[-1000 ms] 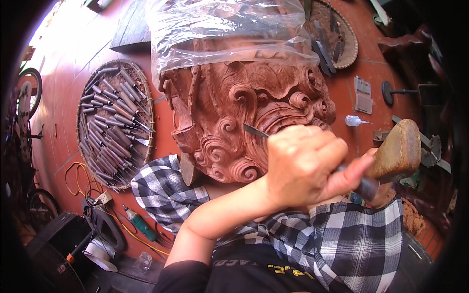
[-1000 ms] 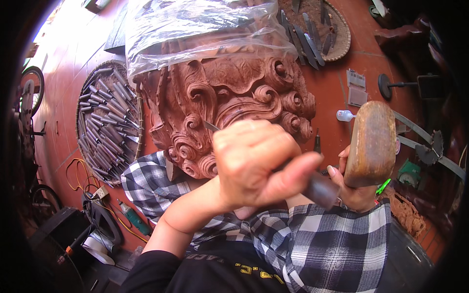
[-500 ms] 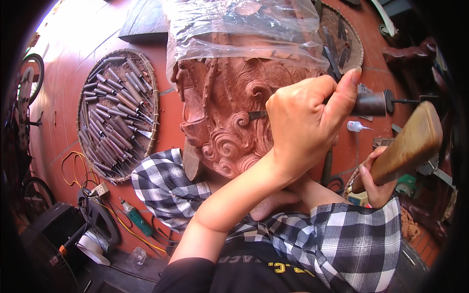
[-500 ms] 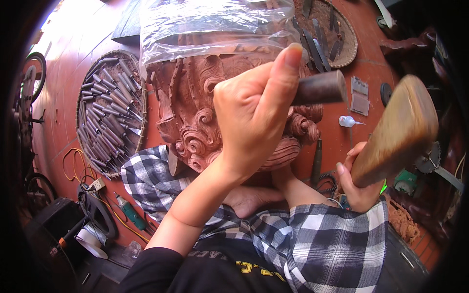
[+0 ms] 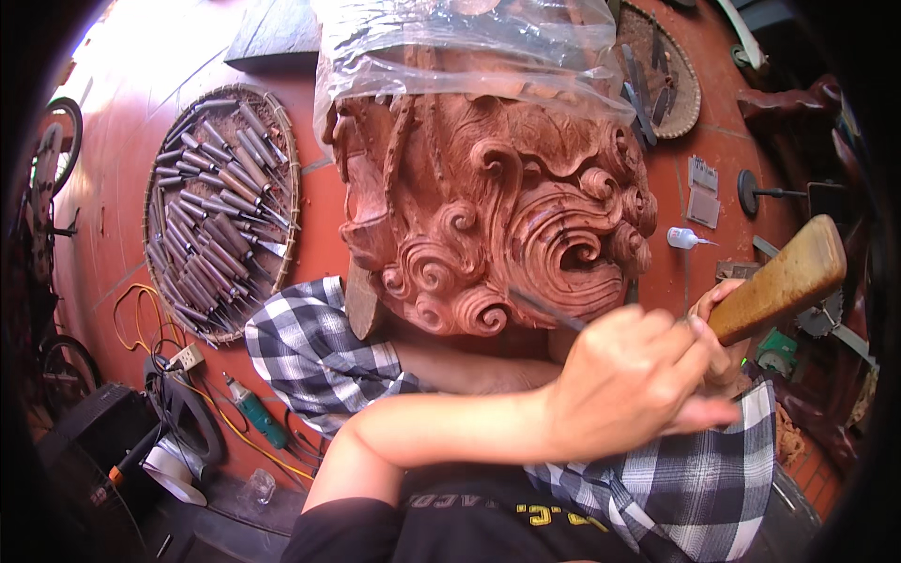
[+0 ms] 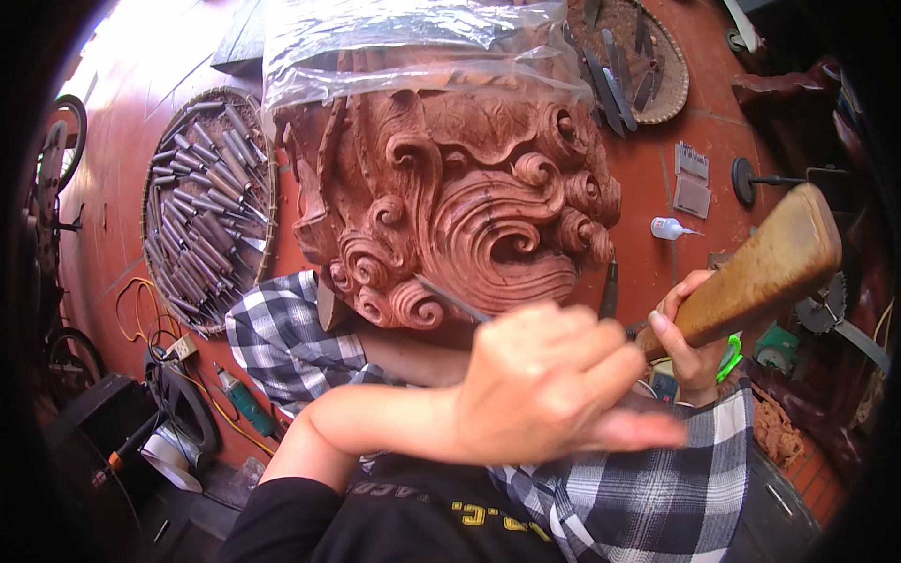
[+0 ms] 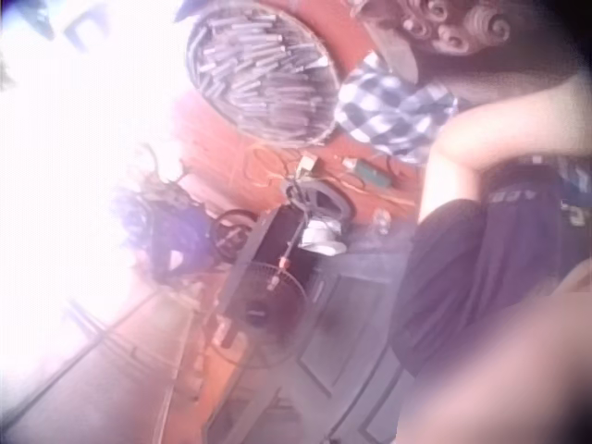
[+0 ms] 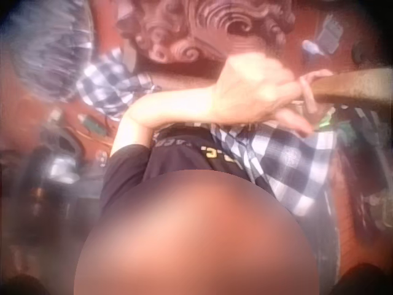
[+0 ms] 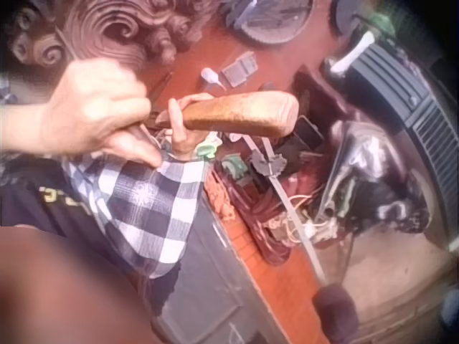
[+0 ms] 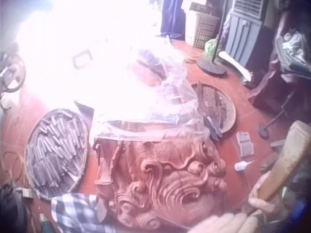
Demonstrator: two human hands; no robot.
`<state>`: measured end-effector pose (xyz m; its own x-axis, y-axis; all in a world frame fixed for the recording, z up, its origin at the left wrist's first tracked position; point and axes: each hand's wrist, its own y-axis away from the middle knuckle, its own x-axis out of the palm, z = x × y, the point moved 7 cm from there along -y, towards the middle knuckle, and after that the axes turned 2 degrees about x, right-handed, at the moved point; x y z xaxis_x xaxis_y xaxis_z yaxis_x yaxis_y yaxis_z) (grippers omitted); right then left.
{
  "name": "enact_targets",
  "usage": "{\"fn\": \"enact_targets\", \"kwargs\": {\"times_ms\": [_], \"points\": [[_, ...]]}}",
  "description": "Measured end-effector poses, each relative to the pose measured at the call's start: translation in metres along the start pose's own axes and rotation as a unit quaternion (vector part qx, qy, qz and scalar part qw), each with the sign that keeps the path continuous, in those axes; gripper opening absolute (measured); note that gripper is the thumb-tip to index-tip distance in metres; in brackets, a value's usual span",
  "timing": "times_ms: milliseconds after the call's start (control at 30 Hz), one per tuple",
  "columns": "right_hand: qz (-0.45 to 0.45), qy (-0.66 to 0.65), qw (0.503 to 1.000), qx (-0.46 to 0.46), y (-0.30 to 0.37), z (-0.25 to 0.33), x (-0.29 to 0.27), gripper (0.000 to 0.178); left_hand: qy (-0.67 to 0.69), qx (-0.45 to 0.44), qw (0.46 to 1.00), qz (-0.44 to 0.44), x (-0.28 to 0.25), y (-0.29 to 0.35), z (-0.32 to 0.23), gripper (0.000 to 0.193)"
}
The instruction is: The person carves a wooden relief panel using a chisel and mallet. They repeatedly strike the chisel to shape swirling patterns, occasionally switching chisels from a wall-mounted holder.
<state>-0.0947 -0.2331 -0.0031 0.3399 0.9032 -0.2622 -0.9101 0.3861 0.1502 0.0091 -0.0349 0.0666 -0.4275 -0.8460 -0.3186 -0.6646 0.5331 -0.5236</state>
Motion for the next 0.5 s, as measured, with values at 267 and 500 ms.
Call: {"fn": "enact_targets", "kwargs": {"times_ms": [267, 500], "points": [[0.066, -0.104, 0.992, 0.009, 0.007, -0.059, 0.011, 0.045, 0.160, -0.186, 0.912, 0.330, 0.027, 0.106, 0.014, 0.039], [0.050, -0.061, 0.996, 0.048, 0.023, -0.105, 0.014, 0.046, 0.189, -0.181, 0.882, 0.392, 0.012, 0.112, 0.031, 0.030]]}}
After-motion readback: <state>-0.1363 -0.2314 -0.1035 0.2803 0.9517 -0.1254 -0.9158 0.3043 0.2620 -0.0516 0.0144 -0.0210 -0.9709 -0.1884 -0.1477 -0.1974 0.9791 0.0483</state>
